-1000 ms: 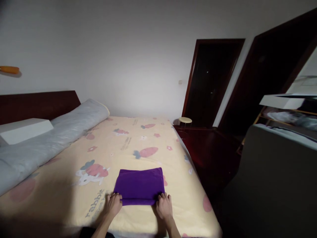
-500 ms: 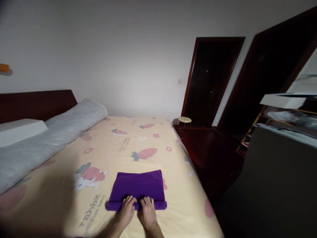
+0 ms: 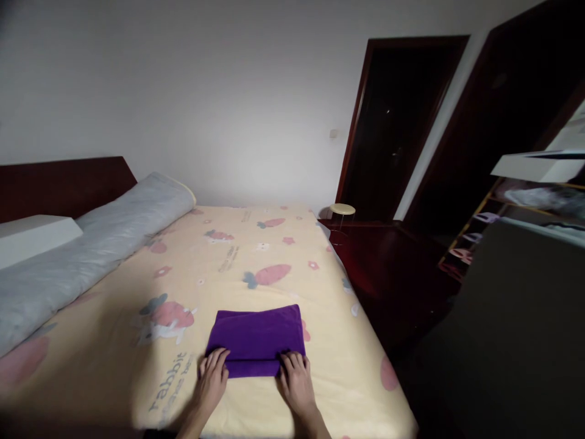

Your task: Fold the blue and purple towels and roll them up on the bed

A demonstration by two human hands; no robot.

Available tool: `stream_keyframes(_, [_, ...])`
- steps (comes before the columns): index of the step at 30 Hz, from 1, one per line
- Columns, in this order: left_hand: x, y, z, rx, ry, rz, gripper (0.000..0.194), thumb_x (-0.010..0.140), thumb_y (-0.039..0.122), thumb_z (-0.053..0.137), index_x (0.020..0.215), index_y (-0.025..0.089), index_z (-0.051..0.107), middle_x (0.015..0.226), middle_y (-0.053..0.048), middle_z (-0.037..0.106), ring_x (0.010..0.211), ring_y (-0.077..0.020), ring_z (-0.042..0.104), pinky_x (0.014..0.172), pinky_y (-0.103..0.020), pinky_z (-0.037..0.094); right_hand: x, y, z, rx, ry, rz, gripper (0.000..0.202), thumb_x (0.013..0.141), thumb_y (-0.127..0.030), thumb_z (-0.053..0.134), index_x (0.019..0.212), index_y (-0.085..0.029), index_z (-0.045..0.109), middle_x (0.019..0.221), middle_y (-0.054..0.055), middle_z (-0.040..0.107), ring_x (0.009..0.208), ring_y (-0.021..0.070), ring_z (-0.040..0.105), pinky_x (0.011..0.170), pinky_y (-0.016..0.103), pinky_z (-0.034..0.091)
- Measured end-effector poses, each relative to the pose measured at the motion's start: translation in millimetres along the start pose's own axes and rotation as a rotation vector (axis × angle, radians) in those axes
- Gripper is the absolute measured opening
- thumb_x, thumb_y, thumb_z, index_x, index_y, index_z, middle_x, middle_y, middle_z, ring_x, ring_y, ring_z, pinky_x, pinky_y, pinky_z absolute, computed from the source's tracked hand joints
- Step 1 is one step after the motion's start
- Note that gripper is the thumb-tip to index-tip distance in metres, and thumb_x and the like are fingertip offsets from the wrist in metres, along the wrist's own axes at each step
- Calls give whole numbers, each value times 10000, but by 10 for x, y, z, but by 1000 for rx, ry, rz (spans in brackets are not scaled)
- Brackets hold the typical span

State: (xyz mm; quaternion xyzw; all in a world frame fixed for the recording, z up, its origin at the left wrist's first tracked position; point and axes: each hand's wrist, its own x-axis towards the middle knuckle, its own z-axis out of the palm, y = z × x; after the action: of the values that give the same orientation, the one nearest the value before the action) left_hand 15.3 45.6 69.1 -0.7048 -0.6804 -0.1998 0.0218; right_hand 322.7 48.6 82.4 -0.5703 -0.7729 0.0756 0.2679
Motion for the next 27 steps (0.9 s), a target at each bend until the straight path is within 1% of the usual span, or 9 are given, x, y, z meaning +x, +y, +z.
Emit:
stream_keyframes(2, [16, 228, -20, -58, -47, 63, 480, 842, 104, 363, 1223, 248, 616, 1279, -56, 634, 1235, -227, 521, 1070, -420, 371, 45, -182, -8, 27, -62, -46, 347, 901, -224, 409, 1199, -243, 586, 1142, 67, 629, 1080, 246, 511, 985, 432, 319])
stream_keyframes(5, [54, 567, -5, -152, -133, 153, 506, 803, 53, 366, 1182, 261, 628, 1216, -43, 653, 1210, -215, 535, 1078, -410, 374, 141, -412, 21, 25, -121, -18, 355, 786, -151, 444, 1087, -220, 620, 1093, 71, 624, 1041, 252, 501, 956, 414, 332])
stream_keyframes(8, [93, 727, 32, -181, -196, 152, 459, 807, 59, 376, 1123, 256, 645, 1169, -45, 664, 1200, -216, 540, 1086, -421, 363, 234, -480, 50, 5, -190, 47, 395, 731, -128, 445, 1073, -214, 625, 1107, 67, 623, 1088, 255, 489, 988, 410, 309])
stream_keyframes(12, [134, 577, 40, -172, -202, 121, 426, 849, 103, 357, 1119, 257, 648, 1166, -42, 662, 1176, -203, 551, 1050, -411, 388, 255, -301, 56, -30, -221, 34, 364, 833, -216, 434, 1146, -224, 621, 1176, 72, 623, 1122, 258, 499, 1010, 425, 299])
stream_keyframes(16, [104, 219, 8, -117, -127, 60, 393, 900, 217, 379, 1204, 256, 624, 1262, -51, 641, 1202, -211, 547, 1022, -408, 415, 109, 19, 46, -85, -59, 93, 359, 954, -323, 349, 1192, -241, 604, 1238, 88, 613, 1144, 255, 507, 1005, 451, 303])
stream_keyframes(19, [65, 137, -38, -96, -67, 27, 390, 902, 244, 391, 1216, 257, 622, 1290, -57, 635, 1224, -233, 540, 1050, -447, 391, 30, 75, 15, -88, 35, 94, 364, 977, -352, 329, 1205, -241, 591, 1261, 99, 602, 1178, 263, 497, 1005, 466, 303])
stream_keyframes(22, [84, 375, -87, -152, -79, 80, 424, 861, 151, 374, 1184, 246, 631, 1261, -67, 644, 1208, -227, 544, 1043, -429, 397, 101, -149, -2, -9, -11, -1, 359, 989, -294, 292, 1164, -244, 601, 1185, 84, 629, 1108, 229, 531, 986, 425, 324])
stream_keyframes(25, [150, 768, -81, -229, -209, 193, 437, 824, 88, 356, 1095, 263, 650, 1133, -41, 686, 1114, -185, 585, 1004, -362, 426, 262, -469, 59, 64, -175, -49, 325, 975, -249, 311, 982, -238, 636, 991, 43, 656, 953, 195, 563, 894, 368, 375])
stream_keyframes(27, [191, 945, -41, -240, -272, 219, 426, 839, 95, 341, 1074, 270, 652, 1098, -32, 696, 1076, -171, 600, 986, -346, 436, 338, -587, 128, 72, -233, -56, 294, 957, -247, 347, 957, -234, 640, 972, 36, 655, 942, 198, 565, 880, 365, 385])
